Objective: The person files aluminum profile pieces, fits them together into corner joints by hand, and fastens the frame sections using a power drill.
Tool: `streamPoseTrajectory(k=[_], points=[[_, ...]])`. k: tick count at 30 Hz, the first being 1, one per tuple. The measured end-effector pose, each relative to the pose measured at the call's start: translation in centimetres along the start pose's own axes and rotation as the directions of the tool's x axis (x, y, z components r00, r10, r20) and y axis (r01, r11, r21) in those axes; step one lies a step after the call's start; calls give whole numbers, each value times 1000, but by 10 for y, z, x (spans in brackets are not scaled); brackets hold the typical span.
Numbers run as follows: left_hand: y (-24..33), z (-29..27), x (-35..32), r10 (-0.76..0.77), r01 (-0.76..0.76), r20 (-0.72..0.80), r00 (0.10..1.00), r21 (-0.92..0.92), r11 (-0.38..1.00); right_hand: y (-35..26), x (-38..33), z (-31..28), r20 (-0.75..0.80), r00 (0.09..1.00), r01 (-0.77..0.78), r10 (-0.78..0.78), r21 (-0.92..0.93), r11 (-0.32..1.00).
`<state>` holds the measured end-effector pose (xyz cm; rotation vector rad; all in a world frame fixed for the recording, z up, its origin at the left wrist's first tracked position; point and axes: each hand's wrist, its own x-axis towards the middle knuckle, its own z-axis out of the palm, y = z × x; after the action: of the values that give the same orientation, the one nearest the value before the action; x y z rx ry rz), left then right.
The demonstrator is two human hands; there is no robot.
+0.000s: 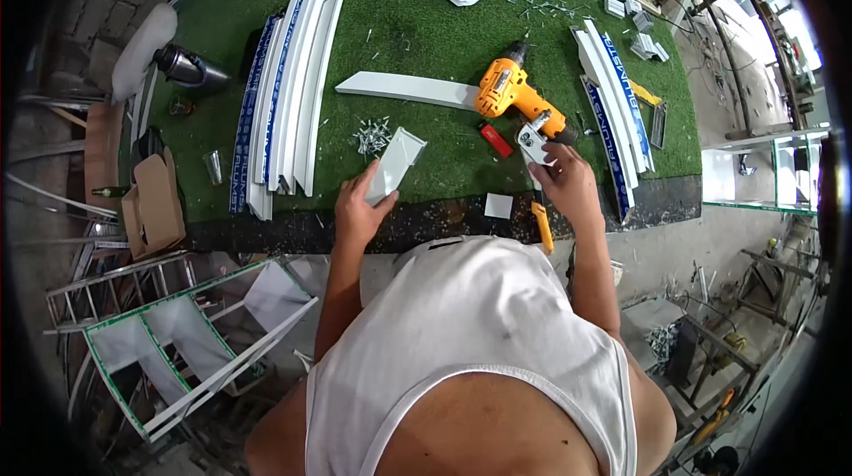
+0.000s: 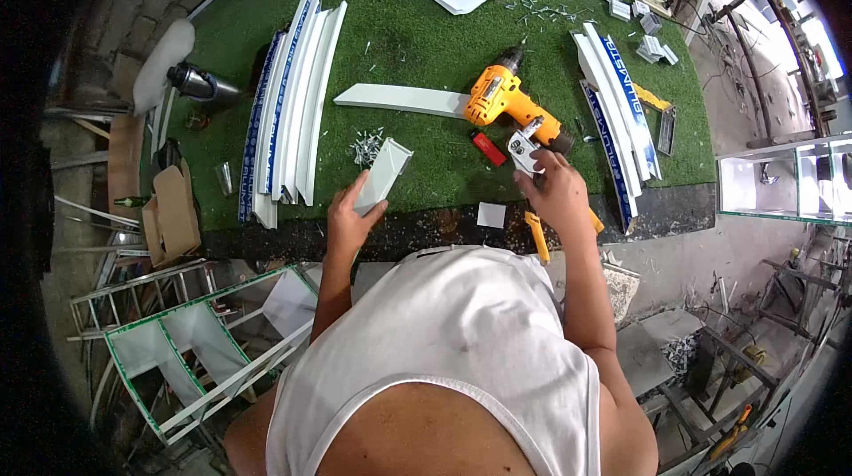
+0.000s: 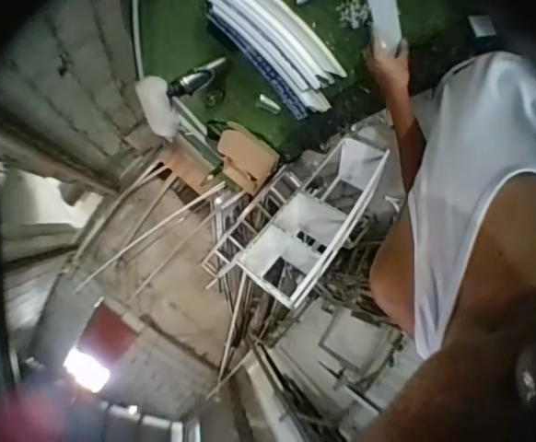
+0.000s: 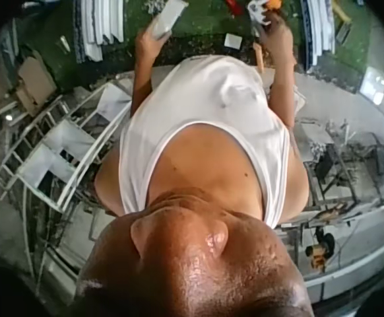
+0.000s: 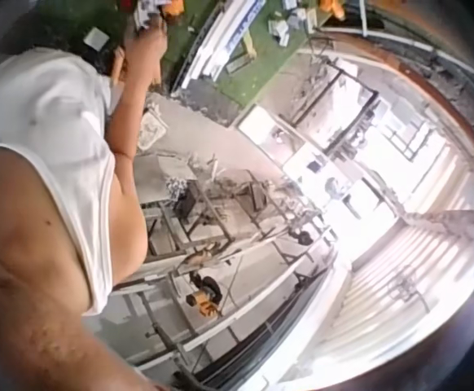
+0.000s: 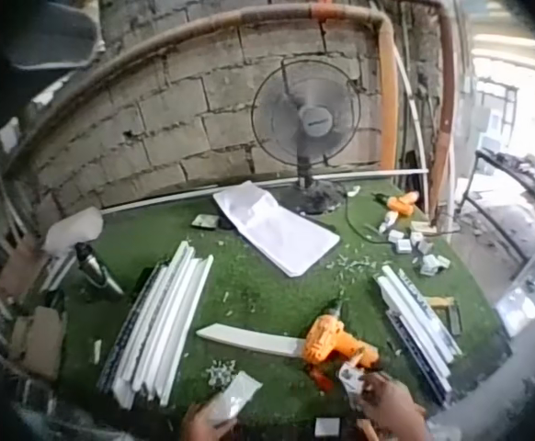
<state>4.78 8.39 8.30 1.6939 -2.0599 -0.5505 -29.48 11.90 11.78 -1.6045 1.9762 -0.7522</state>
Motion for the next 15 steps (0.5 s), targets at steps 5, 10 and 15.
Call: streamPoseTrajectory(k=[5, 10, 15], points=[[-9, -1, -7, -27, 27, 18, 999, 30, 999, -40, 19, -68, -17, 994, 98, -108, 565, 819], [-8, -8, -11, -10, 9, 44, 999, 32, 999, -58, 32, -143, -289, 833, 540, -471, 607, 583], [-6, -12, -14, 9, -9, 31, 999, -11, 1000, -47, 15, -125, -198, 927, 366, -318, 657, 659]])
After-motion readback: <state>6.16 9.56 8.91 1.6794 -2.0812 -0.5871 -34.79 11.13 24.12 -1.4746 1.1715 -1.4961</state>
